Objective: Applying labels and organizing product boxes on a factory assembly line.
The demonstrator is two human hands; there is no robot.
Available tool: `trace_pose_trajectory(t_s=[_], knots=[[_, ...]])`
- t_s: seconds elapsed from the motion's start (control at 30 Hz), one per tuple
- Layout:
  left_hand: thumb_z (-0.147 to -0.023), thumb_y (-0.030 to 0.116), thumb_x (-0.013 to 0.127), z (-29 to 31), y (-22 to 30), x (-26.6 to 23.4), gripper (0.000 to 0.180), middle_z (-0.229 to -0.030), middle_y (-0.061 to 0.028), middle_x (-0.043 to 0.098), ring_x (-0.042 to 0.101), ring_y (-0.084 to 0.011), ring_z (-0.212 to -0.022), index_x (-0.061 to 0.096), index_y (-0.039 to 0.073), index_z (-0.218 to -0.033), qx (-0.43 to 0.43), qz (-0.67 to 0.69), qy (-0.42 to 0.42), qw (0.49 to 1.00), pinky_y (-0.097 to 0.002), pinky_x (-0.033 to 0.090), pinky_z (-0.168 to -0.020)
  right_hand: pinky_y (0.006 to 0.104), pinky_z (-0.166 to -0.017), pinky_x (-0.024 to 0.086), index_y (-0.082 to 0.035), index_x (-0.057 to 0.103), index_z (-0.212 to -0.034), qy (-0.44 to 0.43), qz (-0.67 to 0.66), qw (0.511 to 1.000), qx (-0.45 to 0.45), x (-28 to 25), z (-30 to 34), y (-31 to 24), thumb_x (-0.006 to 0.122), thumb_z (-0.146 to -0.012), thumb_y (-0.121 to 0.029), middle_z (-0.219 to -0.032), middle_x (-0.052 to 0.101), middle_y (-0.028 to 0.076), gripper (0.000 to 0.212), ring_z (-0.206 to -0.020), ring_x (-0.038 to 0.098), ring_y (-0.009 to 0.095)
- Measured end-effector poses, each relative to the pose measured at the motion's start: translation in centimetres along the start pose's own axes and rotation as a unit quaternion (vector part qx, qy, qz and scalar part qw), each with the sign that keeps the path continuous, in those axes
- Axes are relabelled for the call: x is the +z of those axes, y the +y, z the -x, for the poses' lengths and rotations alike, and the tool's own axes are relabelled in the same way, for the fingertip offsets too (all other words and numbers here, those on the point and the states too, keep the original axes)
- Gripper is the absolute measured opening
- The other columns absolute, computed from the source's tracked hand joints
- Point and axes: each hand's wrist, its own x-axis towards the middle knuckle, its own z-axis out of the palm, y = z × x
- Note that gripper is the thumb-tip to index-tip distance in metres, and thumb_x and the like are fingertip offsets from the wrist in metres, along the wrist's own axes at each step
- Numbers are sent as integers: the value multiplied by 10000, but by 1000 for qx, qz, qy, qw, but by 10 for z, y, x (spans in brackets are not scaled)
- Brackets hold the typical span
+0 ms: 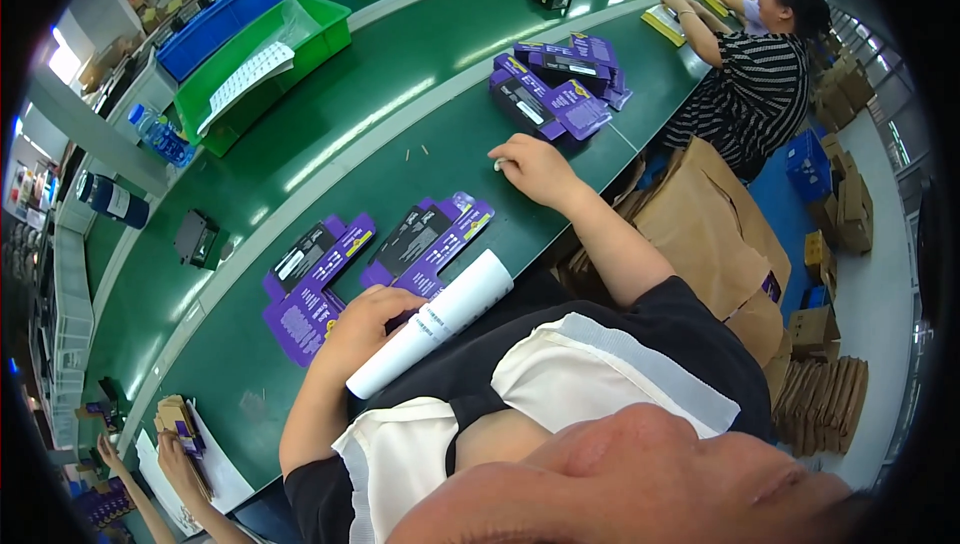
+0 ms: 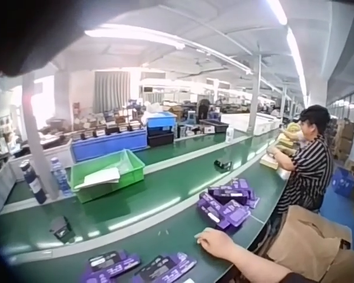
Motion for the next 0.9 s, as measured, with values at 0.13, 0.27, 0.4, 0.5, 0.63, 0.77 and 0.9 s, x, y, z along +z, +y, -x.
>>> trace_pose_trajectory(t_s=[0.13,0.27,0.4,0.5,0.63,0.77,0.9], knots=[[-816,59,657,-2,-9,0,280,-1060,-68,703,606,-266,-961,699,52,-1093,1,4,7,1000,-342,477,-863,268,-670,465,-37,704,-1004,108,-158,981,-16,-40,0,-51,639,-816,10,-898,639,43,204,-720,561,161],[-837,118,663,1,-20,4,274,-1084,-80,703,616,-285,-973,692,48,-1100,22,35,-3,999,-378,485,-887,253,-645,449,-58,687,-975,322,-302,845,-301,-124,22,-127,593,-797,75,-959,636,95,241,-733,550,172],[-836,111,667,2,-25,10,269,-1099,-86,702,618,-295,-982,693,45,-1096,24,23,12,999,-389,491,-899,251,-645,440,-67,686,-983,245,-420,729,-482,-151,41,-192,594,-808,35,-967,635,87,222,-732,541,166],[-833,107,669,1,-26,9,273,-1108,-84,702,616,-297,-997,693,47,-1098,40,36,16,998,-393,493,-903,249,-644,434,-74,685,-988,130,-471,692,-531,-139,50,-219,594,-816,5,-974,635,81,210,-730,534,162],[-831,104,671,3,-26,5,275,-1107,-81,702,614,-295,-1007,694,49,-1099,38,28,10,999,-393,494,-904,247,-644,425,-82,684,-996,60,-495,670,-550,-120,54,-234,595,-827,-34,-982,634,73,197,-729,525,156],[-830,102,671,3,-25,6,276,-1099,-77,703,614,-289,-1010,695,54,-1100,33,21,8,999,-390,494,-902,244,-644,416,-91,683,-1004,36,-502,660,-558,-112,58,-237,596,-837,-74,-991,633,65,189,-727,516,150],[-828,100,672,2,-25,8,277,-1089,-73,703,614,-283,-1006,698,61,-1101,43,27,9,999,-384,496,-895,242,-643,407,-100,682,-1011,34,-505,654,-562,-111,64,-238,596,-848,-114,-999,633,57,185,-726,507,144]])
